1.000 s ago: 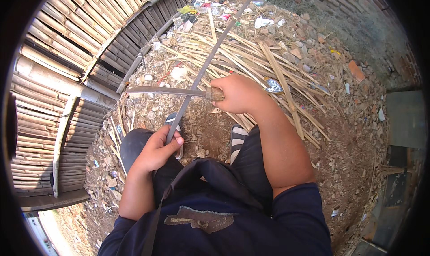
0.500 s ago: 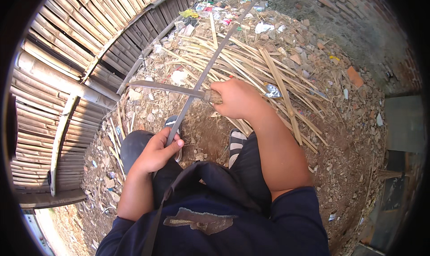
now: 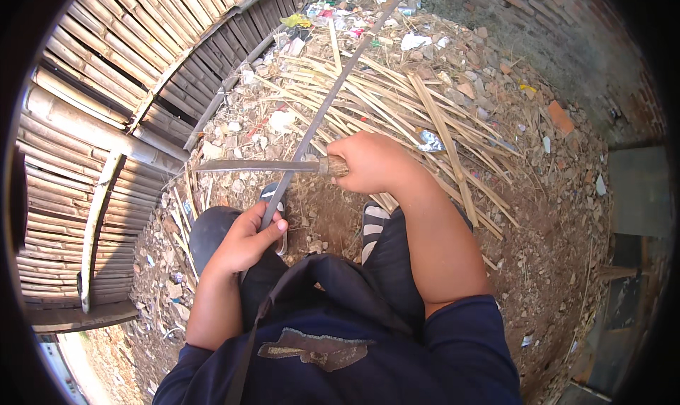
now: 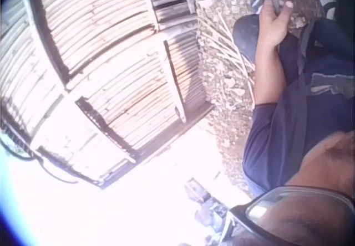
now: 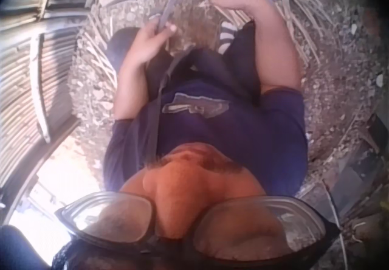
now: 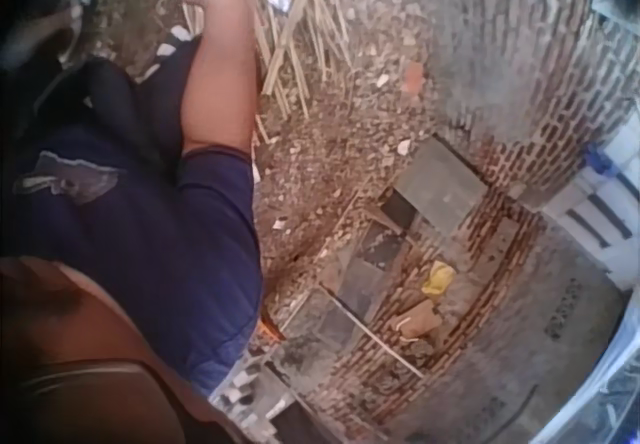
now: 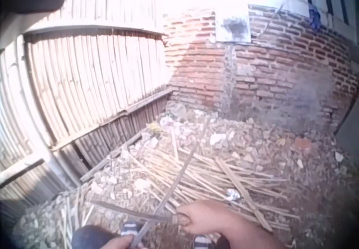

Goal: The person strips thin layers from a bamboo pole using a knife.

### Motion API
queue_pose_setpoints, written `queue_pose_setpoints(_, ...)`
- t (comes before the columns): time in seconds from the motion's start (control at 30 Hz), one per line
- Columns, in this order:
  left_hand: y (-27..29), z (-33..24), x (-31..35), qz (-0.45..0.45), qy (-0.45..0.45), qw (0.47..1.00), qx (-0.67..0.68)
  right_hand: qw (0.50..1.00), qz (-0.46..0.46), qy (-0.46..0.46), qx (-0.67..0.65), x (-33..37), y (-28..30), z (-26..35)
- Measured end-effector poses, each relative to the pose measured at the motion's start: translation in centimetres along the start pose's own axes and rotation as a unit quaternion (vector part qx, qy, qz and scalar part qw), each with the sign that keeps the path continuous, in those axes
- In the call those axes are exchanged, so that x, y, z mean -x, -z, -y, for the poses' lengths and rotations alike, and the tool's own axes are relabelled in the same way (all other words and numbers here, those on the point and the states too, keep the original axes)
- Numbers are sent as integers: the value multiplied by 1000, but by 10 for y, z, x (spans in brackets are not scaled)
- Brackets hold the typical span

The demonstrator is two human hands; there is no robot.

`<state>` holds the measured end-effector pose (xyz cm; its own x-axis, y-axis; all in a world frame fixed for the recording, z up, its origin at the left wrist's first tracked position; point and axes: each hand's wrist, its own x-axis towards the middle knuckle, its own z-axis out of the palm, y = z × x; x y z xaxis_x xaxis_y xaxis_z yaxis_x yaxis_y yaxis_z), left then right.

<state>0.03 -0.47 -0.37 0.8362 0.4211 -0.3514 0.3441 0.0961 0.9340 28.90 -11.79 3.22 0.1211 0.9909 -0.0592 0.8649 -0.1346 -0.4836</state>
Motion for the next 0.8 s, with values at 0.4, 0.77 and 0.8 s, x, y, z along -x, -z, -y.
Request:
queue_pose_setpoints(0.4, 3, 1, 0, 0, -6, 1000, -25, 998, 16, -54, 1, -2, 0, 9)
queue_pose_setpoints(0.77, 1, -4, -2, 8, -13, 999, -52, 992, -105, -65, -19, -3, -5, -31)
queue_pose_setpoints(0.8, 1, -2, -2, 5, -13, 999, -51, 992, -104, -63, -19, -4, -5, -21)
